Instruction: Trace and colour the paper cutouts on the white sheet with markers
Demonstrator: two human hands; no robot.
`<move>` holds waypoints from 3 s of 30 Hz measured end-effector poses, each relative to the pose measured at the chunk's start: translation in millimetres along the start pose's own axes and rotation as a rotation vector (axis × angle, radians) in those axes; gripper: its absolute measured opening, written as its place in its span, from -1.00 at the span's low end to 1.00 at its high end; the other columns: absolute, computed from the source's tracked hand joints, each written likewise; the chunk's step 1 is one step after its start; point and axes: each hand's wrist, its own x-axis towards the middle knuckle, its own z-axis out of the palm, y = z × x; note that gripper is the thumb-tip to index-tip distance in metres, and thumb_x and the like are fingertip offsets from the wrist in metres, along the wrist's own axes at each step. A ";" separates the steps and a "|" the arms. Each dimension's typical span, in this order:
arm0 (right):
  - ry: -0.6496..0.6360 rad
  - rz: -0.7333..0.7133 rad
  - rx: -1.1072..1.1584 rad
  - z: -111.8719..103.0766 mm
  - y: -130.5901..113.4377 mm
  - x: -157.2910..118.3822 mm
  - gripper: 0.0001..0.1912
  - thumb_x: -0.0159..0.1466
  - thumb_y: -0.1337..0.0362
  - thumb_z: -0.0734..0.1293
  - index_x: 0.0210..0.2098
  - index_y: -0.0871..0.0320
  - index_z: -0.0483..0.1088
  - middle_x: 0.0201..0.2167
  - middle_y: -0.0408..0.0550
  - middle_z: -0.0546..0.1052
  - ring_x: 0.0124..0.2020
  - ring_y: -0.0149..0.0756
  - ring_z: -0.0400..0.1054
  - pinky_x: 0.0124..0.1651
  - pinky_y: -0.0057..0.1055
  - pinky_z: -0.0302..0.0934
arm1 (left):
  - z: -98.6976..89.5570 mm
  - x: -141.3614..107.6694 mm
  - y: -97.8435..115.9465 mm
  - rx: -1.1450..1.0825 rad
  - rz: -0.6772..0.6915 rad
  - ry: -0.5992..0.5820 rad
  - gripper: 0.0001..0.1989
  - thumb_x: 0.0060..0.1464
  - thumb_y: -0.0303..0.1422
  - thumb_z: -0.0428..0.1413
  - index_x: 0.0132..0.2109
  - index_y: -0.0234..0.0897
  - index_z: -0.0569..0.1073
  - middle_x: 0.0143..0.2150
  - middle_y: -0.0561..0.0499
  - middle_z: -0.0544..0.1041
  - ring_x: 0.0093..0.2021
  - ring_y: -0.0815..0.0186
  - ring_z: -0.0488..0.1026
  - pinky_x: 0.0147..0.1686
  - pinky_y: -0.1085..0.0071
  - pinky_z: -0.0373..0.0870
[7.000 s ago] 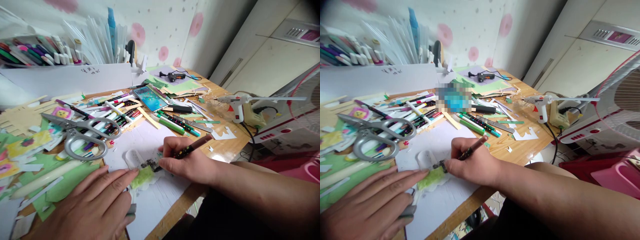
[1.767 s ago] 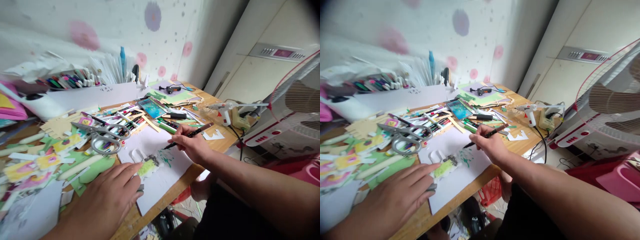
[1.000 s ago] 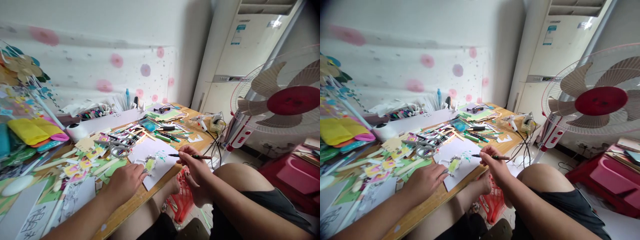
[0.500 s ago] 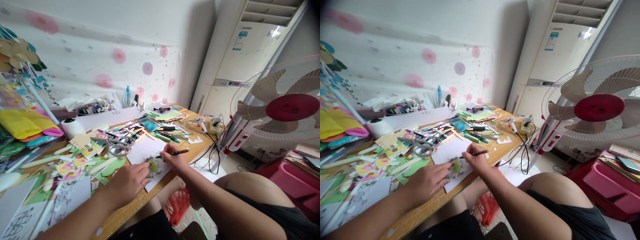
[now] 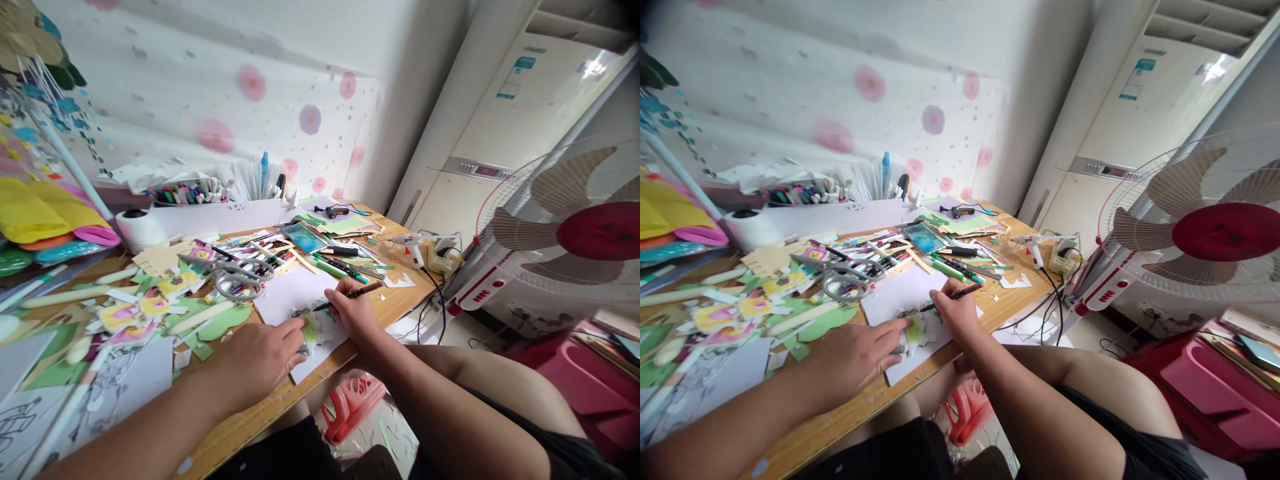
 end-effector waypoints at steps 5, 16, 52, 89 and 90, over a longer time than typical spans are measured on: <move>-0.056 -0.020 -0.055 -2.8 1.6 2.1 -0.73 0.03 0.26 0.33 -0.67 0.10 0.14 -0.74 -0.27 0.22 -0.64 -0.43 0.08 -0.56 -0.46 -0.03 | -4.2 4.0 3.7 0.036 -0.003 -0.053 -0.95 0.15 -0.39 0.06 -0.21 -0.23 0.40 0.14 -0.07 0.44 -0.34 0.13 0.56 -0.47 0.24 0.44; -0.179 0.003 -0.114 -10.0 -3.0 3.7 -0.74 0.06 0.23 0.29 -0.66 0.10 0.14 -0.70 -0.24 0.22 -0.63 -0.43 0.09 -0.56 -0.47 -0.02 | -4.2 9.4 2.7 -0.009 0.020 -0.001 -0.74 0.25 -0.42 -0.15 -0.21 -0.22 0.44 0.06 -0.05 0.51 -0.44 0.27 0.53 -0.49 0.33 0.40; -0.269 0.001 -0.119 -15.5 -0.1 3.7 -0.72 0.10 0.23 0.30 -0.65 0.11 0.15 -0.73 -0.24 0.24 -0.66 -0.46 0.08 -0.60 -0.49 -0.03 | -2.9 3.8 1.3 -0.070 -0.035 -0.122 -0.78 0.21 -0.42 -0.09 -0.11 -0.18 0.42 0.15 0.03 0.44 -0.33 0.21 0.54 -0.41 0.28 0.45; -0.153 -0.031 -0.135 -7.3 -1.7 4.9 -0.73 0.13 0.25 0.27 -0.63 0.11 0.12 -0.70 -0.26 0.21 -0.61 -0.43 0.07 -0.54 -0.48 -0.01 | -2.4 3.6 -0.4 -0.119 -0.030 -0.236 -0.88 0.18 -0.45 -0.07 -0.19 -0.23 0.35 0.23 -0.13 0.34 -0.27 0.12 0.56 -0.32 0.12 0.53; -0.152 -0.034 -0.148 -7.4 -1.4 4.7 -0.73 0.13 0.26 0.28 -0.62 0.11 0.12 -0.69 -0.25 0.22 -0.60 -0.43 0.08 -0.54 -0.48 -0.01 | -3.6 4.0 -0.4 -0.119 -0.027 -0.241 -0.89 0.18 -0.45 -0.06 -0.20 -0.23 0.35 0.23 -0.14 0.34 -0.26 0.13 0.56 -0.32 0.14 0.53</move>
